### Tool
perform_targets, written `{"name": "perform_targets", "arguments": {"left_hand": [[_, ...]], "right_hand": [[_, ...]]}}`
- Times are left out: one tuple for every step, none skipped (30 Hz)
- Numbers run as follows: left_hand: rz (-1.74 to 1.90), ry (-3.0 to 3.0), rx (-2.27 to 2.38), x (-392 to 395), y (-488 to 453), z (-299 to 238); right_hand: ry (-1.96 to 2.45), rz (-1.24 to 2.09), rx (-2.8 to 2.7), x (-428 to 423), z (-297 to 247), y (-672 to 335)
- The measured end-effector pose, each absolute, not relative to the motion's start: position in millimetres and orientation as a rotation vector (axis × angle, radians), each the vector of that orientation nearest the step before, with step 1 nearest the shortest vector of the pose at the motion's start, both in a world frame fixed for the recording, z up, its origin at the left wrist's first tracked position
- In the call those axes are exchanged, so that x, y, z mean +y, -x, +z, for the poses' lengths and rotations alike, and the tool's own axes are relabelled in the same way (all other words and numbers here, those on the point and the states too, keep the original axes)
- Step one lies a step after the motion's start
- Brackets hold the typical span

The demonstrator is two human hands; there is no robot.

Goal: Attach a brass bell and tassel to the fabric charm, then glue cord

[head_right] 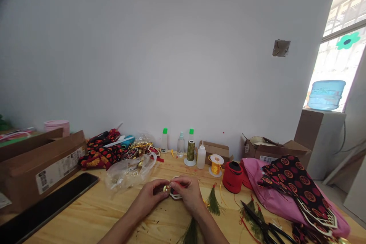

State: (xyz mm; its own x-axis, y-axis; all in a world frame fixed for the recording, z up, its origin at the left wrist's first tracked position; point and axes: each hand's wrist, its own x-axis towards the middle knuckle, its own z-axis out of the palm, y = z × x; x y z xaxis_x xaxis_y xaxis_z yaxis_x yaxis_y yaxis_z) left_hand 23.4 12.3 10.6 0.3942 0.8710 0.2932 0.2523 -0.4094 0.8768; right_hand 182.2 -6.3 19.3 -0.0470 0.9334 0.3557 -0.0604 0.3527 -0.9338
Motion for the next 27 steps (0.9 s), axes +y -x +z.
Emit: {"name": "perform_targets", "arguments": {"left_hand": [[1.015, -1.877, 0.965, 12.1, -23.6, 10.7], [1.018, -1.874, 0.966, 12.1, -23.7, 10.5], [1.02, -1.87, 0.97, 12.3, -23.8, 9.9], [1.022, -1.866, 0.977, 12.8, -23.9, 8.8], [1.024, -1.862, 0.986, 13.5, -23.9, 7.4], [1.026, -1.859, 0.998, 14.2, -23.8, 5.8], [1.029, -1.858, 1.009, 14.8, -23.7, 4.3], [1.032, -1.858, 1.019, 15.3, -23.6, 3.0], [1.035, -1.859, 1.026, 15.5, -23.4, 2.1], [1.037, -1.86, 1.031, 15.4, -23.2, 1.8], [1.037, -1.861, 1.032, 15.1, -23.1, 2.0], [1.037, -1.861, 1.032, 14.5, -23.1, 2.6], [1.036, -1.861, 1.03, 13.8, -23.1, 3.5], [1.036, -1.861, 1.027, 13.1, -23.2, 4.5], [1.035, -1.862, 1.022, 12.5, -23.3, 5.4], [1.035, -1.862, 1.017, 12.1, -23.4, 6.1], [1.034, -1.864, 1.011, 11.9, -23.5, 6.5], [1.031, -1.865, 1.005, 11.9, -23.5, 6.6], [1.029, -1.867, 1.0, 12.0, -23.6, 6.5], [1.027, -1.87, 0.998, 12.3, -23.5, 6.1], [1.026, -1.873, 0.998, 12.6, -23.5, 5.6], [1.025, -1.877, 0.998, 12.9, -23.5, 5.0], [1.024, -1.881, 0.999, 13.2, -23.4, 4.4], [1.023, -1.885, 0.998, 13.5, -23.3, 3.7], [1.021, -1.889, 0.998, 13.7, -23.2, 3.1], [1.019, -1.894, 0.998, 14.0, -23.1, 2.5], [1.019, -1.899, 0.999, 14.2, -22.9, 2.0]], "right_hand": [[0.879, 1.008, -1.358, -6.6, 19.5, -182.0], [0.883, 1.015, -1.35, -6.8, 19.6, -181.9], [0.888, 1.022, -1.343, -7.1, 19.6, -181.9], [0.892, 1.029, -1.336, -7.3, 19.4, -181.9], [0.897, 1.039, -1.332, -7.5, 19.2, -181.9], [0.901, 1.05, -1.329, -7.7, 18.9, -182.0], [0.906, 1.062, -1.328, -7.9, 18.6, -182.0], [0.91, 1.074, -1.328, -8.1, 18.3, -181.9], [0.914, 1.084, -1.328, -8.2, 17.9, -181.8], [0.917, 1.092, -1.327, -8.4, 17.5, -181.6], [0.92, 1.098, -1.326, -8.5, 17.2, -181.3], [0.923, 1.102, -1.324, -8.6, 16.9, -181.1], [0.926, 1.106, -1.321, -8.7, 16.7, -180.9], [0.929, 1.11, -1.317, -8.7, 16.5, -180.8], [0.932, 1.112, -1.312, -8.7, 16.5, -180.8], [0.936, 1.114, -1.305, -8.6, 16.4, -180.8], [0.939, 1.117, -1.299, -8.6, 16.4, -181.0], [0.941, 1.118, -1.292, -8.4, 16.3, -181.2], [0.943, 1.12, -1.287, -8.3, 16.2, -181.4], [0.945, 1.123, -1.283, -8.1, 16.1, -181.7], [0.946, 1.128, -1.279, -8.0, 16.0, -181.9], [0.948, 1.134, -1.276, -8.0, 16.0, -182.1], [0.949, 1.138, -1.275, -8.1, 16.2, -182.2], [0.948, 1.141, -1.273, -8.3, 16.4, -182.2], [0.947, 1.143, -1.272, -8.6, 16.9, -182.2], [0.944, 1.144, -1.272, -9.0, 17.3, -182.1], [0.941, 1.144, -1.271, -9.3, 17.8, -182.0]]}}
